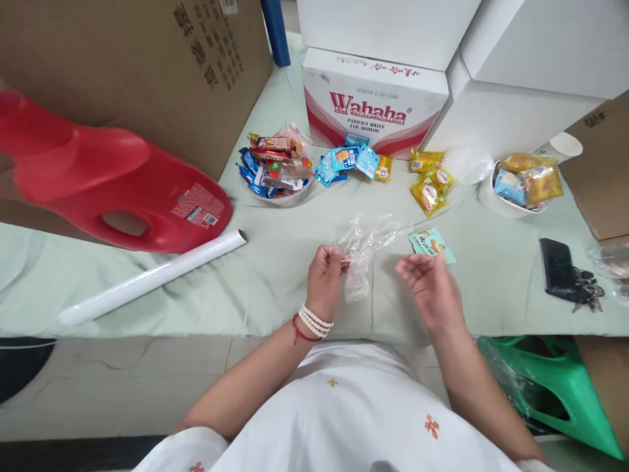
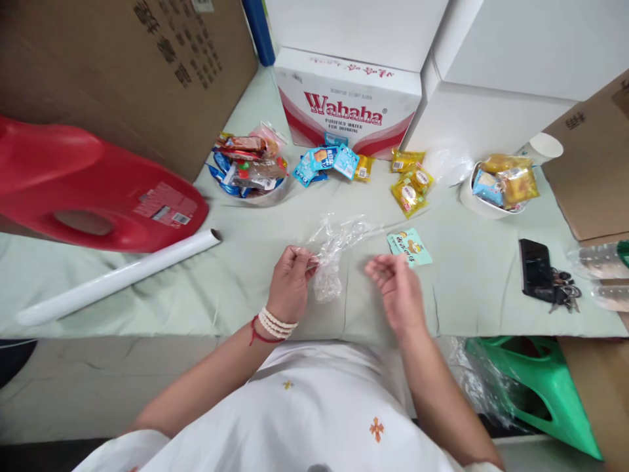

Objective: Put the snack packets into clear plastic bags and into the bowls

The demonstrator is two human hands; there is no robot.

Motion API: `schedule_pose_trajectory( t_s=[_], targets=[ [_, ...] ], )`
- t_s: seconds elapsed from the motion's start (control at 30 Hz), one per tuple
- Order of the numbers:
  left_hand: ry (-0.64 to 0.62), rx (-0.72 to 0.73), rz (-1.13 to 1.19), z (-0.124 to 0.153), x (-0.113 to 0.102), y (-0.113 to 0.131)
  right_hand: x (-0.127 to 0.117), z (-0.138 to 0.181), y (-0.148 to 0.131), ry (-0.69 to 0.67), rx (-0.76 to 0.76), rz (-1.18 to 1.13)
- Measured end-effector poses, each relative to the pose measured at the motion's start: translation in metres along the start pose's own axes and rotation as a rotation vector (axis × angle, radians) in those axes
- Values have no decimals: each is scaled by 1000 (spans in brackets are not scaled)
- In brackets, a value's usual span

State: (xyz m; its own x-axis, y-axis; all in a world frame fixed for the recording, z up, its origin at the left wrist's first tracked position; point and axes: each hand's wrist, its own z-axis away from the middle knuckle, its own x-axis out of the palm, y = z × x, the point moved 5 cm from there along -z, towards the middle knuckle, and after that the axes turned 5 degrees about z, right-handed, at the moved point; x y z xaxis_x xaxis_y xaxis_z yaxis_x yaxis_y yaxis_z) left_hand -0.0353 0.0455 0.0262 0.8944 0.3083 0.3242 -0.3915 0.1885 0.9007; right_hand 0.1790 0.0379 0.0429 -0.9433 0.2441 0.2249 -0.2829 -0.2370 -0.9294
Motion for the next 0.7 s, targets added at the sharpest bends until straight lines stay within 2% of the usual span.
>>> schedule_pose_trajectory(
  t_s=[0.1, 0.2, 0.3, 0.4, 0.5, 0.6, 0.7],
  targets=[
    [-73, 149, -224, 12, 13, -4, 28, 18, 31, -63, 19, 275],
    [-136, 222, -345, 18, 16, -5, 39, 11, 36, -10, -62, 406],
    [-92, 116, -195, 7, 3, -3, 27, -7, 29, -3, 18, 269],
    [-30, -59, 48, -17, -17, 3, 2, -21, 19, 3, 122, 109],
    [-38, -229, 171, -43, -34, 9, -17, -31, 14, -17, 197, 3],
    [-21, -306, 153, -59, -46, 14, -25, -36, 20, -40, 279, -31],
    [28, -328, 45, -56, -46, 9, -19, -35, 31, -69, 338, -30]
  ],
)
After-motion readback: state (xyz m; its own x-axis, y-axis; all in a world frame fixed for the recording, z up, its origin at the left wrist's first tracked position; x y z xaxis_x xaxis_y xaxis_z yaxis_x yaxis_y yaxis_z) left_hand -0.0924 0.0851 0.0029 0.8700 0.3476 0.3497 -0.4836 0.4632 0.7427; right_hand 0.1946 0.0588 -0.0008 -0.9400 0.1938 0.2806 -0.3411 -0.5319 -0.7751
